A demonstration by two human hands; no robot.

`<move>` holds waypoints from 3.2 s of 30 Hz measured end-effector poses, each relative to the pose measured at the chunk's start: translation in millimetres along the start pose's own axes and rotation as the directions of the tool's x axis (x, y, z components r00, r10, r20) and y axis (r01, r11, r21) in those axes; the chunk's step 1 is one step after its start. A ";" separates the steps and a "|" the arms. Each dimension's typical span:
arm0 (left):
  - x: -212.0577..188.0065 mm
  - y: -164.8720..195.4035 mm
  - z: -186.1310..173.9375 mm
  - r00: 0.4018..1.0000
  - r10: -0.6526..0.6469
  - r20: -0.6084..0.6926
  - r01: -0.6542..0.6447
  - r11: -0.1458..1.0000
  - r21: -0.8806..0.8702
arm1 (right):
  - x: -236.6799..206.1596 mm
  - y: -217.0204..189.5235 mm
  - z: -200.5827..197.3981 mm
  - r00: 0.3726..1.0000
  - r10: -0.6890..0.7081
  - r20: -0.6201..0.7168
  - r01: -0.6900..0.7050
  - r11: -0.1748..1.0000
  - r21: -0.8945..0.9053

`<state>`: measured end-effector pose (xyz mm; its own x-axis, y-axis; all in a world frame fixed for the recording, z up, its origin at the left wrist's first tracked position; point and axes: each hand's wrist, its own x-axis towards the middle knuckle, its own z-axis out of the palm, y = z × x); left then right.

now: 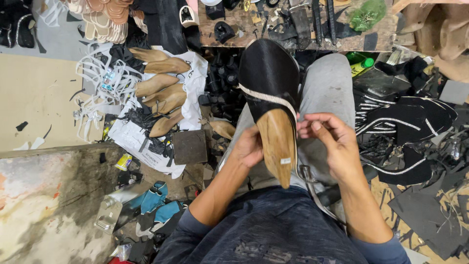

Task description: The person repairs a black high-heeled shoe by inserting a wooden shoe tree, then repeatedly uses a hammer and pliers to secure a decorative trim along the shoe's edge. The person adjusts the shoe and trim multiple times while working in a cluttered workshop.

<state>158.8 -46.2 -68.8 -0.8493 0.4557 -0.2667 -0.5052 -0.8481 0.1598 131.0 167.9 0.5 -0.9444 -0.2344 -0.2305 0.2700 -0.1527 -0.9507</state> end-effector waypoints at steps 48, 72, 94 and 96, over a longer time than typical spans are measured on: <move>47.8 70.5 72.8 0.756 0.374 0.538 -0.519 -0.158 0.840 | -22.3 -71.1 -18.9 0.560 -0.802 -0.210 0.648 0.581 -0.492; 114.6 91.0 88.8 0.789 0.135 0.600 -0.407 -0.616 0.674 | 83.9 -52.1 -8.2 0.633 -0.595 0.495 0.597 -0.031 -0.801; 87.5 79.3 82.4 0.754 0.253 0.607 -0.375 -0.592 0.713 | 135.6 -61.5 -5.8 0.960 -0.219 0.175 0.274 0.605 -0.748; 91.9 77.2 79.9 0.755 0.280 0.594 -0.321 -0.631 0.706 | 137.1 -52.3 -10.3 0.944 -0.243 0.222 0.325 0.589 -0.740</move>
<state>29.5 -48.2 -5.1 -0.8732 0.2673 0.4076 0.4836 0.5796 0.6559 -14.5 153.6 16.5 -0.9157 -0.3974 0.0589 -0.2869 0.5442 -0.7884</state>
